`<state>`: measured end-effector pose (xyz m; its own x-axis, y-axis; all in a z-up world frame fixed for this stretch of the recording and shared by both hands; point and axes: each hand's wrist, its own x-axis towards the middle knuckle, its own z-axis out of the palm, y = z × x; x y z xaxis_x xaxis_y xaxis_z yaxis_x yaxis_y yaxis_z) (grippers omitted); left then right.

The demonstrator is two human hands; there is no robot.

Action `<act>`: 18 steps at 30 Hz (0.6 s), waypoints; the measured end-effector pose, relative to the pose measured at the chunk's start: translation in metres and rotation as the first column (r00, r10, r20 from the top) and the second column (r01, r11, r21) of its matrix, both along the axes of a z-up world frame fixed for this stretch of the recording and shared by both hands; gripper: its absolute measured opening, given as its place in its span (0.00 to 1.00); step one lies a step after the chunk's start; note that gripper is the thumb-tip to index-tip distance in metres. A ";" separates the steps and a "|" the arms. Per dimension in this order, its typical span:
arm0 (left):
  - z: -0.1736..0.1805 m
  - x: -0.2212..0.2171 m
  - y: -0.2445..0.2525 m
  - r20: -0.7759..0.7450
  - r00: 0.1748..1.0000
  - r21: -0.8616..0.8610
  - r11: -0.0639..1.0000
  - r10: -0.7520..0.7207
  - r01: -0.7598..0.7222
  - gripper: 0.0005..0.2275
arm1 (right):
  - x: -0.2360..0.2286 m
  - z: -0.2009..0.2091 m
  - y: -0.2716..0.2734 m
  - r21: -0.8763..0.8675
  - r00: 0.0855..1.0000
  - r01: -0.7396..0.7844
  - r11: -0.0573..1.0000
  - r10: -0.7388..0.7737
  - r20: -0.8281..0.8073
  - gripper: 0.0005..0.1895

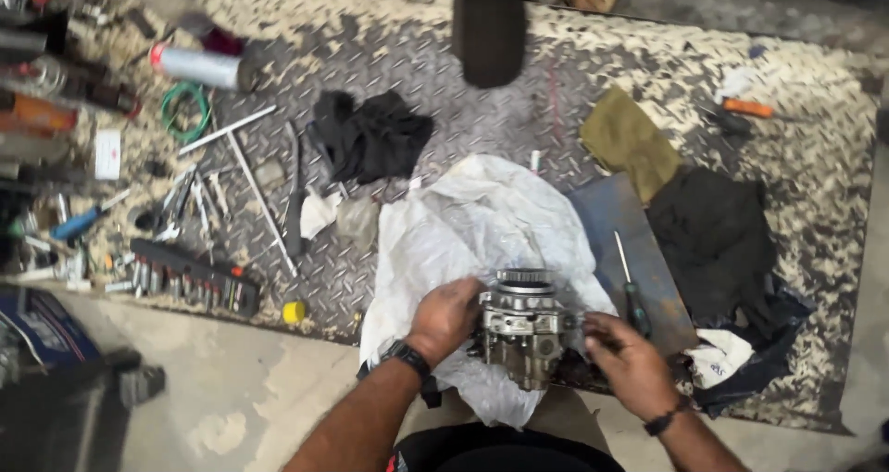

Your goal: The person holds a metallic mechanical component, likely a starter motor, over a workbench and rotates it to view different sides. They use a screwdriver to point at specific features on the part and later wipe it with a black cloth.

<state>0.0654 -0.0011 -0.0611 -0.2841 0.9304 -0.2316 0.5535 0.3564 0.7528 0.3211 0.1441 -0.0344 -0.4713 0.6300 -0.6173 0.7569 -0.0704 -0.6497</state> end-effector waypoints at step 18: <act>0.011 0.010 0.005 -0.197 0.980 -0.103 0.994 0.011 -0.032 0.10 | -0.027 -0.072 0.022 0.193 0.964 -0.236 0.952 0.255 -0.078 0.23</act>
